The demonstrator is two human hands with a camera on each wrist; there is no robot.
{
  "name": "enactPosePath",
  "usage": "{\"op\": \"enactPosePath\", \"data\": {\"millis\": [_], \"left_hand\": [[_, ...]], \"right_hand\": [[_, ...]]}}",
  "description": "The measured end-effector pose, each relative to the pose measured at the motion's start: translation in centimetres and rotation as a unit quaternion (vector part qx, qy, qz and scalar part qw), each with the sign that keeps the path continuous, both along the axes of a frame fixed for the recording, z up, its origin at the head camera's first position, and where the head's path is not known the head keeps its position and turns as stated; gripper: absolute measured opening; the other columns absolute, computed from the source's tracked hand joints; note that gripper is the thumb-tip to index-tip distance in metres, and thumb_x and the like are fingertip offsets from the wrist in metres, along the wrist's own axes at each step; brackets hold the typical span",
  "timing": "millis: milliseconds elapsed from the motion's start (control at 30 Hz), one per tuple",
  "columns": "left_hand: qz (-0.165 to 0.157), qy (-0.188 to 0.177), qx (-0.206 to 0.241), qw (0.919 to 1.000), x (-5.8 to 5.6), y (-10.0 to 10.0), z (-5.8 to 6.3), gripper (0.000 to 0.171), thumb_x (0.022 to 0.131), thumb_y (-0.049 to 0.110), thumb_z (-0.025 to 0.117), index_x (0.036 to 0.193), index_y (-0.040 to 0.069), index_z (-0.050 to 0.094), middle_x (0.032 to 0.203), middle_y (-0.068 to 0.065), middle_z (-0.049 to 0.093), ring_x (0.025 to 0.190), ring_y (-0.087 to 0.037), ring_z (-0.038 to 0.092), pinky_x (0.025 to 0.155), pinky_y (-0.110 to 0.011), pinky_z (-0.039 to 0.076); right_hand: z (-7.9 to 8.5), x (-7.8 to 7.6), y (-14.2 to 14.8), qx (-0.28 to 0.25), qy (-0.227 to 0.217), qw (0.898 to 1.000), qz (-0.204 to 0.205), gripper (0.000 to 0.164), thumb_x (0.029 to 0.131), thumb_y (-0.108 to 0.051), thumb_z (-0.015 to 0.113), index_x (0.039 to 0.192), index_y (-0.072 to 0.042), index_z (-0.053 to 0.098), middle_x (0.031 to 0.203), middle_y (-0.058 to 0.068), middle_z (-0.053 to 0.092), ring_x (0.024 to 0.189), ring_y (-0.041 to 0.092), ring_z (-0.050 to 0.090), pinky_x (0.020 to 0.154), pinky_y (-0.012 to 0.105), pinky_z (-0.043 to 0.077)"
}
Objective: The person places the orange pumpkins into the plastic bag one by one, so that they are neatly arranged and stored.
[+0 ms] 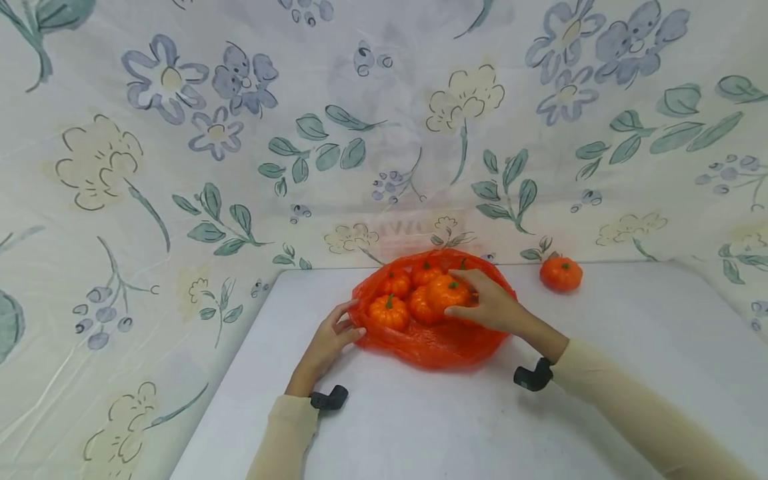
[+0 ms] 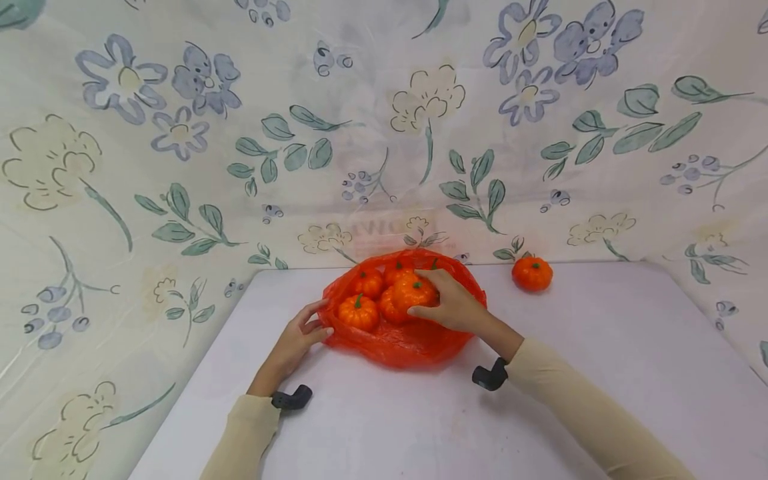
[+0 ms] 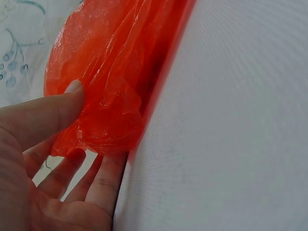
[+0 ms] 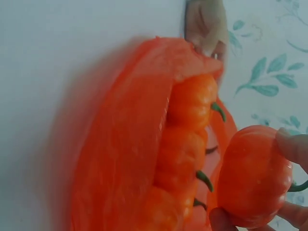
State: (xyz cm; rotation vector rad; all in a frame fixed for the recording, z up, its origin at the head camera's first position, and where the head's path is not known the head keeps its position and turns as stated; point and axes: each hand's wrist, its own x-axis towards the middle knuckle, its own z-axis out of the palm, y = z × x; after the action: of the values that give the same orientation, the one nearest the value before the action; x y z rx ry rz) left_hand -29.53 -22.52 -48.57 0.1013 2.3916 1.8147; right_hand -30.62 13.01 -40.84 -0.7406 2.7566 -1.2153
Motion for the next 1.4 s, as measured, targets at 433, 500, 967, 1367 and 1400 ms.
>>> {"op": "enactPosePath", "data": {"millis": [433, 500, 967, 1367, 1400], "left_hand": [[0.011, 0.000, 0.001, 0.9999, 0.2, 0.1, 0.1, 0.068, 0.088, 0.029, 0.076, 0.148, 0.029, 0.044, 0.160, -0.004, 0.035, 0.143, -0.034, 0.042, 0.109, -0.050, 0.046], [0.009, 0.001, 0.000, 1.0000, 0.2, 0.0, 0.1, 0.069, 0.088, 0.029, 0.076, 0.148, 0.029, 0.043, 0.160, -0.004, 0.035, 0.143, -0.035, 0.041, 0.109, -0.050, 0.046], [-0.004, 0.000, 0.004, 1.0000, -0.2, -0.1, -0.1, 0.069, 0.088, 0.028, 0.076, 0.149, 0.027, 0.043, 0.162, -0.004, 0.032, 0.144, -0.036, 0.040, 0.111, -0.050, 0.045], [-0.004, 0.004, 0.004, 1.0000, 0.0, -0.1, -0.1, 0.067, 0.089, 0.024, 0.074, 0.149, 0.023, 0.043, 0.162, -0.007, 0.031, 0.144, -0.037, 0.039, 0.111, -0.051, 0.044], [-0.004, 0.005, 0.004, 1.0000, 0.0, -0.1, -0.1, 0.067, 0.089, 0.024, 0.074, 0.149, 0.023, 0.043, 0.162, -0.007, 0.031, 0.144, -0.037, 0.039, 0.111, -0.050, 0.044]], "right_hand": [[-1.8, 0.8, -3.7, 0.013, -0.003, 0.999, 0.036, 0.078, 0.084, -0.044, 0.078, 0.148, -0.014, 0.044, 0.145, 0.012, 0.047, 0.130, 0.033, 0.049, 0.101, 0.056, 0.052], [-2.2, 0.9, -4.0, 0.021, 0.001, 0.999, 0.039, 0.076, 0.085, -0.044, 0.078, 0.147, -0.016, 0.045, 0.141, 0.011, 0.047, 0.127, 0.032, 0.050, 0.100, 0.054, 0.053], [-3.4, 1.6, -5.7, 0.043, 0.002, 0.998, 0.041, 0.073, 0.086, -0.037, 0.078, 0.148, -0.018, 0.045, 0.135, 0.011, 0.044, 0.120, 0.031, 0.055, 0.100, 0.052, 0.054], [-4.8, 1.1, -6.5, 0.065, -0.005, 0.997, 0.027, 0.075, 0.085, -0.043, 0.078, 0.150, -0.023, 0.045, 0.141, 0.013, 0.041, 0.119, 0.032, 0.056, 0.099, 0.051, 0.055], [-4.8, 1.1, -6.6, 0.066, -0.005, 0.997, 0.027, 0.075, 0.085, -0.043, 0.077, 0.150, -0.023, 0.045, 0.142, 0.013, 0.042, 0.119, 0.032, 0.056, 0.099, 0.051, 0.055]]}}
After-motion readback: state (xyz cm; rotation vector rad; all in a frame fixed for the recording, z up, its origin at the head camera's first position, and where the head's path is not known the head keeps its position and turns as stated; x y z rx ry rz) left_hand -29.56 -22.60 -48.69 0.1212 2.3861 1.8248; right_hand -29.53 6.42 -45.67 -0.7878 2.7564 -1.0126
